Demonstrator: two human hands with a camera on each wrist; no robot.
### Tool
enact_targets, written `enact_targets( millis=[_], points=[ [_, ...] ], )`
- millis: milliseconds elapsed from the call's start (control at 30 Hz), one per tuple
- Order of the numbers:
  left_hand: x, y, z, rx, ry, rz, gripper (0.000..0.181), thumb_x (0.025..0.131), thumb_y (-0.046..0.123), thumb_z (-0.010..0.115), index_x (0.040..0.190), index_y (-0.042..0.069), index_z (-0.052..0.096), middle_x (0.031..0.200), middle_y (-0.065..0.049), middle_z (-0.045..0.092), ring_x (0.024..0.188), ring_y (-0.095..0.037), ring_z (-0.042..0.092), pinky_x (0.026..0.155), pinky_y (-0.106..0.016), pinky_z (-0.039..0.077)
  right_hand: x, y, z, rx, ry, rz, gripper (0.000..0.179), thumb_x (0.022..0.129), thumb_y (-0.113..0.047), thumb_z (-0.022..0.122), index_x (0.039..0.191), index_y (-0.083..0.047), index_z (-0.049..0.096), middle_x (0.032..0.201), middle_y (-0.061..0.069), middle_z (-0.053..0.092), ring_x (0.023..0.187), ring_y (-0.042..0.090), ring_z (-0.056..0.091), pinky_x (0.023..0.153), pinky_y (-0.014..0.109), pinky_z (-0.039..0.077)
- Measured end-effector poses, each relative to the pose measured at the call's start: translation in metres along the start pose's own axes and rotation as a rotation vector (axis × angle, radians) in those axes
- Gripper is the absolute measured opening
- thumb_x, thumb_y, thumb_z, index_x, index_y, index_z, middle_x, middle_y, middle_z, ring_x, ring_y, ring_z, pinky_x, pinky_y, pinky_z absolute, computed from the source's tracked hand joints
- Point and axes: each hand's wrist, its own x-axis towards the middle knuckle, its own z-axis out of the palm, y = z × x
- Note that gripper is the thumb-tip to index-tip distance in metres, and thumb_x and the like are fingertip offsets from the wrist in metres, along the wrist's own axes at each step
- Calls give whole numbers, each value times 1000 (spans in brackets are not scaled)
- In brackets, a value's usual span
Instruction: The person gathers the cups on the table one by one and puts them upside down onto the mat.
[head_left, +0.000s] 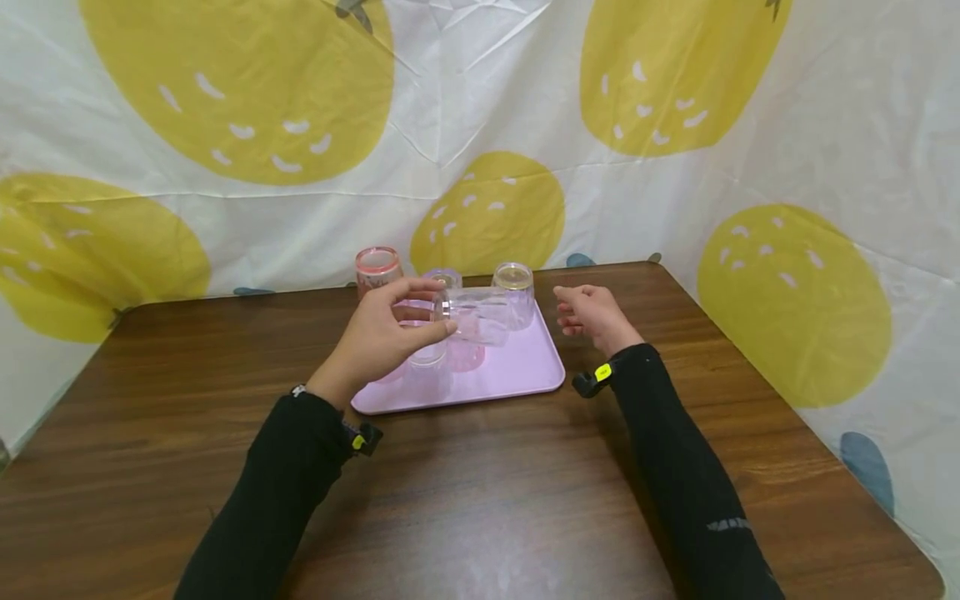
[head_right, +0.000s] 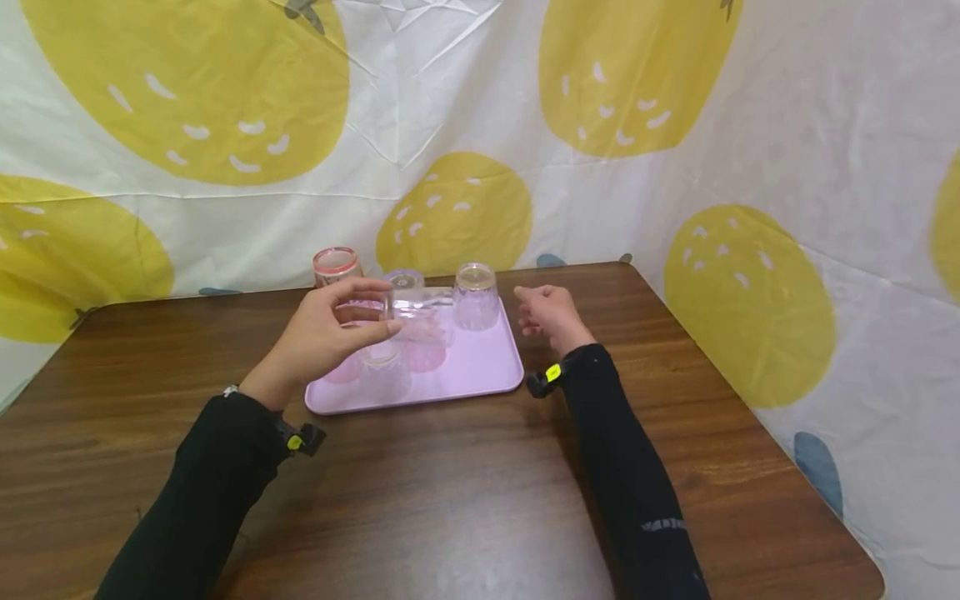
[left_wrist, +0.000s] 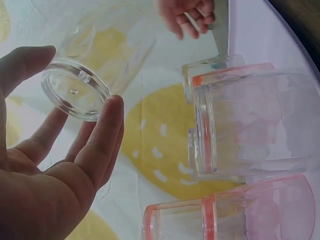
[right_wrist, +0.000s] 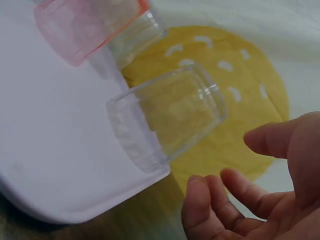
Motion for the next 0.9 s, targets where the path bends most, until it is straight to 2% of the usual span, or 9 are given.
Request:
enact_targets(
  millis=[100, 200, 400, 533, 700, 900],
  points=[
    [0, 0, 1, 11, 6, 4, 56, 84, 24, 83, 134, 10, 61, 131, -15, 61, 116, -30, 65, 87, -41, 59, 2, 5, 4, -89, -20, 41, 50, 102, -38, 59, 134, -1, 52, 128, 17, 55, 91, 21, 62, 72, 23, 57],
    [-1, 2, 2, 26, 8, 2, 56, 84, 24, 83, 134, 10, 61, 130, -12, 62, 116, -31, 65, 88, -42, 59, 3, 10, 8, -172, -39, 51, 48, 101, -36, 60, 134, -1, 53, 125, 16, 56, 92, 21, 61, 73, 23, 56],
    [-2, 4, 6, 78, 10, 8, 54, 84, 24, 82, 133, 13, 62, 128, -11, 64, 116, -32, 66, 89, -45, 59, 4, 17, 16, -287, -9, -13, 35, 98, -21, 63, 124, 3, 63, 103, 12, 59, 73, 14, 58, 61, 22, 54],
    [1, 4, 10, 126, 19, 22, 53, 83, 25, 83, 131, 14, 63, 125, -13, 66, 113, -32, 68, 88, -45, 59, 5, 19, 19, -346, 34, -47, 29, 94, -11, 63, 119, 3, 68, 97, 12, 60, 65, 13, 57, 56, 21, 52],
    [6, 6, 16, 227, 16, 44, 50, 82, 29, 83, 128, 16, 67, 128, -8, 66, 110, -29, 69, 87, -42, 60, 5, 20, 20, -390, 66, -59, 29, 89, -5, 65, 116, 2, 72, 101, 14, 63, 64, 13, 58, 56, 20, 51],
    [15, 7, 25, 343, -20, 111, 50, 82, 26, 83, 127, 12, 69, 131, -11, 65, 107, -31, 69, 86, -42, 60, 5, 21, 22, -378, 73, -55, 28, 89, -5, 66, 116, 2, 72, 109, 17, 65, 71, 16, 62, 59, 21, 54]
  ],
)
